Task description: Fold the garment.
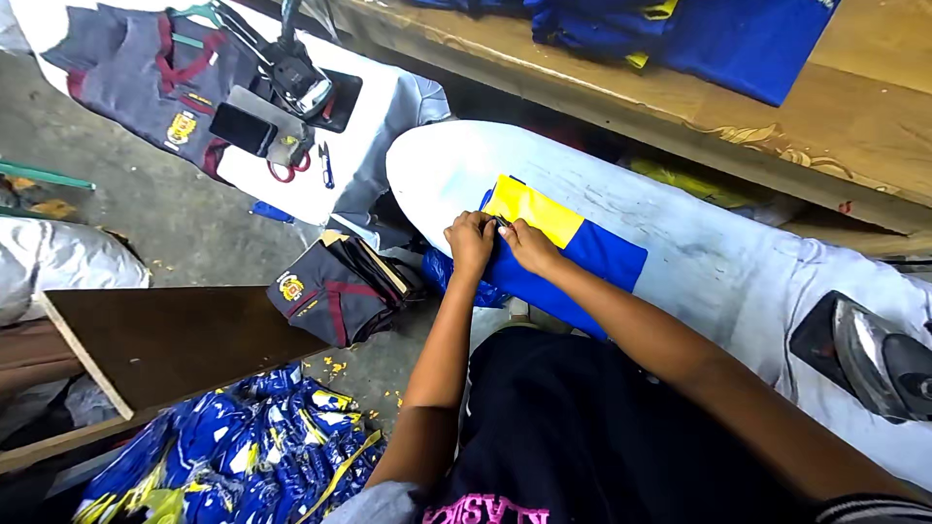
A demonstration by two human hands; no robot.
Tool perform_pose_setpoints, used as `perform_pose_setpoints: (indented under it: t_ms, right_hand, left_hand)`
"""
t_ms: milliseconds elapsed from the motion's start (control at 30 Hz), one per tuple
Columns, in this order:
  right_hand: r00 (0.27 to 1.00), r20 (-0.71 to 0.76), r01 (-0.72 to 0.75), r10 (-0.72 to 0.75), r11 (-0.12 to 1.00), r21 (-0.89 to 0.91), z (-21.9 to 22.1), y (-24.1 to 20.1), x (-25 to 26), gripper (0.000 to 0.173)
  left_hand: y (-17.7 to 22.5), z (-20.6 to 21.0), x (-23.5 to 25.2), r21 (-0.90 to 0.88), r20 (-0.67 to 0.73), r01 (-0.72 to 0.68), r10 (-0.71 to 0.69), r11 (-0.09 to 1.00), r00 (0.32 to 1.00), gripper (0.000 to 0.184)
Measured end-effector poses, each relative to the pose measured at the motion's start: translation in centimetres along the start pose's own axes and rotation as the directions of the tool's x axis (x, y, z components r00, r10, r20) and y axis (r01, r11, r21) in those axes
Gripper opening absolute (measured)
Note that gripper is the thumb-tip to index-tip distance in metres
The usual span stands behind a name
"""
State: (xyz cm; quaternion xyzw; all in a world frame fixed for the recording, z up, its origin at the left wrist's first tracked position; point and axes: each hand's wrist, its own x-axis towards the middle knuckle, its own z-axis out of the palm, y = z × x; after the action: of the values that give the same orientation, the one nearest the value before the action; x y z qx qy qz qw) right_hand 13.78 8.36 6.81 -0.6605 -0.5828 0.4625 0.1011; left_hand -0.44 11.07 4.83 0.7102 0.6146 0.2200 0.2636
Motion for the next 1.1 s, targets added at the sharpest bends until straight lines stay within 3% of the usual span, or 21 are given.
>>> perform_pose_setpoints:
  t_ms: [467, 667, 1100]
  right_hand:
    - [1.0, 0.008, -0.017, 0.017, 1.0, -0.015, 0.2, -0.9, 0.2, 0.047]
    - [0.999, -0.009, -0.041, 0.042, 0.997, 0.06, -0.4, -0.7, 0.0, 0.049]
    - [0.998, 0.036, -0.046, 0.048, 0.998, -0.039, -0.7, -0.9, -0.1, 0.048]
  left_hand:
    - [-0.3, 0.3, 0.0, 0.013, -0.023, -0.047, 0.048, 0.999, 0.999, 0.019]
    - [-0.4, 0.4, 0.0, 0.017, -0.034, -0.072, 0.072, 0.997, 0.997, 0.018]
    - [-0.8, 1.0, -0.2, 0.065, -0.106, -0.143, 0.15, 0.988, 0.983, 0.016]
